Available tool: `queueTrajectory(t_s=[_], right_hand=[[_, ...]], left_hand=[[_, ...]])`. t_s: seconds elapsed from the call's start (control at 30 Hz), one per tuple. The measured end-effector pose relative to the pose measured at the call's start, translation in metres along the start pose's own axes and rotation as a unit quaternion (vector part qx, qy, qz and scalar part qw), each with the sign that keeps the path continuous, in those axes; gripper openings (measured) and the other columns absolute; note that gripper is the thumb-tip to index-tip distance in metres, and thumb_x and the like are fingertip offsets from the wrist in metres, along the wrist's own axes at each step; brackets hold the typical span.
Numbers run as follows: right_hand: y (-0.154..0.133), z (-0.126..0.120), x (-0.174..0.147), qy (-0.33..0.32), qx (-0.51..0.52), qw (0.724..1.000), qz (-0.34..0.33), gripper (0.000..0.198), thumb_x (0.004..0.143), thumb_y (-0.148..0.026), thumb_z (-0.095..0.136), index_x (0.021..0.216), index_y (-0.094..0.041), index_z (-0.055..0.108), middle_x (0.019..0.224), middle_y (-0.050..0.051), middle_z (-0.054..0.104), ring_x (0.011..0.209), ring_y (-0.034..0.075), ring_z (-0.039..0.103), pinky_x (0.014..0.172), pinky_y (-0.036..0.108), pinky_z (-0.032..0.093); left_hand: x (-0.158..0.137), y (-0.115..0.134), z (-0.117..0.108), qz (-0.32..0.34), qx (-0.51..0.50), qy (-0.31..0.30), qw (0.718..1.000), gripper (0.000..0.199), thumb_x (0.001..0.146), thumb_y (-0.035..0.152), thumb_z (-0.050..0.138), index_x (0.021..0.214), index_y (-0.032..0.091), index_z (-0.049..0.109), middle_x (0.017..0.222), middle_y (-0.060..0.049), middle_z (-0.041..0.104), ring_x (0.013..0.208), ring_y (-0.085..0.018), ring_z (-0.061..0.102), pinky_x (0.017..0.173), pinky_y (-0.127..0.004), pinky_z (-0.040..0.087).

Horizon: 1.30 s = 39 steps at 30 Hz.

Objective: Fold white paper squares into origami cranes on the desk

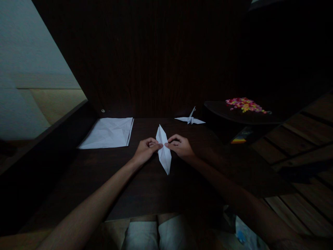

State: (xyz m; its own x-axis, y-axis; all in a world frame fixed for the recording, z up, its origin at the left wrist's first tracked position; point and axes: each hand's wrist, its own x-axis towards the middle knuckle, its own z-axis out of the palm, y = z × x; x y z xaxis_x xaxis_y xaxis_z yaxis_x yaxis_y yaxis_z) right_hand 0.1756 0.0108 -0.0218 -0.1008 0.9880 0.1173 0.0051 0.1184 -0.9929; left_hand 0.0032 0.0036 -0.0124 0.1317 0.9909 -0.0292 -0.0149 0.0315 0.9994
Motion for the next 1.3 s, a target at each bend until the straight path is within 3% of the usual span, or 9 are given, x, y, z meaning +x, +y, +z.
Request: queueTrajectory(t_s=[0.17,0.4,0.63,1.0,1.3], right_hand=[[-0.0041,0.0015,-0.0005,0.015,0.023,0.999,-0.023,0.034,0.053,-0.033,0.081,0.075,-0.018,0.060,0.078,0.001,0.061,0.064,0.012,0.060,0.062,0.026,0.052],[-0.0019,0.0004,0.0017,0.013,0.051,0.999,0.003,0.041,0.048,-0.033,0.084,0.079,-0.018,0.061,0.075,0.001,0.063,0.068,0.013,0.061,0.067,0.028,0.053],[-0.0024,-0.0005,0.0014,0.023,-0.013,0.999,-0.024,0.033,0.051,-0.035,0.082,0.072,-0.019,0.062,0.070,0.001,0.061,0.062,0.012,0.056,0.057,0.025,0.050],[-0.0026,0.0019,-0.0012,0.025,-0.017,0.999,-0.032,0.027,0.057,-0.031,0.077,0.074,-0.019,0.059,0.071,0.001,0.061,0.069,0.015,0.060,0.067,0.029,0.052],[-0.0014,-0.0004,0.0003,0.031,-0.004,0.998,-0.055,0.028,0.060,-0.029,0.074,0.079,-0.022,0.055,0.071,0.000,0.062,0.067,0.015,0.061,0.065,0.029,0.051]], left_hand=[[0.0016,0.0004,-0.0005,0.026,-0.010,0.017,0.999,0.026,0.057,0.029,0.079,0.066,0.016,0.059,0.060,0.004,0.057,0.055,-0.009,0.051,0.055,-0.020,0.038],[0.0018,-0.0001,0.0005,0.000,-0.046,0.012,0.999,0.027,0.056,0.027,0.080,0.072,0.015,0.061,0.063,0.003,0.063,0.059,-0.010,0.057,0.060,-0.022,0.042],[0.0019,0.0000,0.0011,0.009,-0.039,0.022,0.999,0.030,0.054,0.028,0.081,0.071,0.015,0.060,0.060,0.004,0.061,0.055,-0.009,0.055,0.057,-0.022,0.041],[0.0025,-0.0016,0.0012,0.025,-0.029,0.024,0.999,0.028,0.056,0.029,0.081,0.072,0.015,0.062,0.060,0.004,0.061,0.055,-0.009,0.055,0.056,-0.020,0.042],[-0.0014,0.0018,0.0025,0.025,-0.049,-0.014,0.998,0.033,0.063,0.042,0.077,0.080,0.015,0.068,0.070,-0.001,0.067,0.065,-0.014,0.062,0.062,-0.026,0.051]])
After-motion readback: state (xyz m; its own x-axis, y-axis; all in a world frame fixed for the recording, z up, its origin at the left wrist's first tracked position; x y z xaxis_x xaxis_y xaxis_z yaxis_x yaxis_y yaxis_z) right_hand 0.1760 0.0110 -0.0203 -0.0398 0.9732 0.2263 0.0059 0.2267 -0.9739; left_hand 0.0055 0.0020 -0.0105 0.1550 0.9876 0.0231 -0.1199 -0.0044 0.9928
